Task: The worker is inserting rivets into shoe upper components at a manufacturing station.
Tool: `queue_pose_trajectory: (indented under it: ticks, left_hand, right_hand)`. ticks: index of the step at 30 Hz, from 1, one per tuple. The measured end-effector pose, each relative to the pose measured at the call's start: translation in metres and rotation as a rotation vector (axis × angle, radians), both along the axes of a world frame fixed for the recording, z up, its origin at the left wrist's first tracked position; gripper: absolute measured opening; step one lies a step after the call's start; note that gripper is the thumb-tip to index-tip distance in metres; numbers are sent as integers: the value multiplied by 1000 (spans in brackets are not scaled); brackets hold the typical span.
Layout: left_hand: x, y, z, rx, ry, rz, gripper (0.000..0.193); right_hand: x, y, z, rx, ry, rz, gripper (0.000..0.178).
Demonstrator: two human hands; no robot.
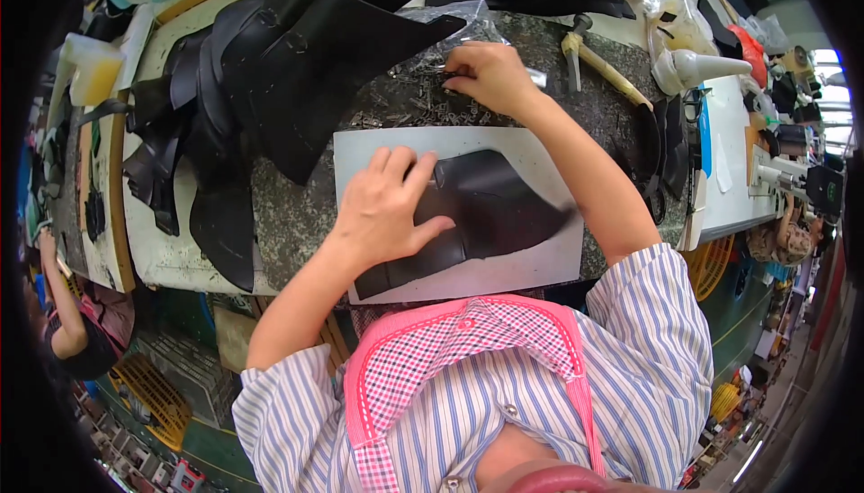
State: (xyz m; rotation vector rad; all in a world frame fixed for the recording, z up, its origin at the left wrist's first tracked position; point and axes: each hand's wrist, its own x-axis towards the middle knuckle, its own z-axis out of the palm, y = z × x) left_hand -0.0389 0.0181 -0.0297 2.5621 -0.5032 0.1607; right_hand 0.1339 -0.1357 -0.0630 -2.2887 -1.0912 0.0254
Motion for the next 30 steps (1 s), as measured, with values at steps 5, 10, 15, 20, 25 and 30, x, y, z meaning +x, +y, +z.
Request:
queue_pose_trajectory:
  ticks: [5, 10, 15, 20, 25, 30]
  left_hand:
    - [-2, 7, 10, -70, -154, 145, 58]
    - [42, -7, 0, -341, -203, 281, 39]
    - [56, -17, -3, -633, -300, 348, 31]
    - [43, -19, 4, -383, -782, 264, 16]
    - [31, -13, 23, -423, -740, 259, 12]
    - [14, -12, 36, -1321, 40, 139, 7]
  right_hand:
    - [-3, -10, 5, 40, -132, 81, 14]
    - [-8, -12, 27, 69, 64, 22, 21]
    - [-13, -4, 54, 453, 670, -25, 6]
    - [-45, 8, 80, 619, 971, 0, 7]
    - [-59, 5, 89, 708, 1139, -21, 8]
    - [-68, 2, 96, 686, 879, 307, 15]
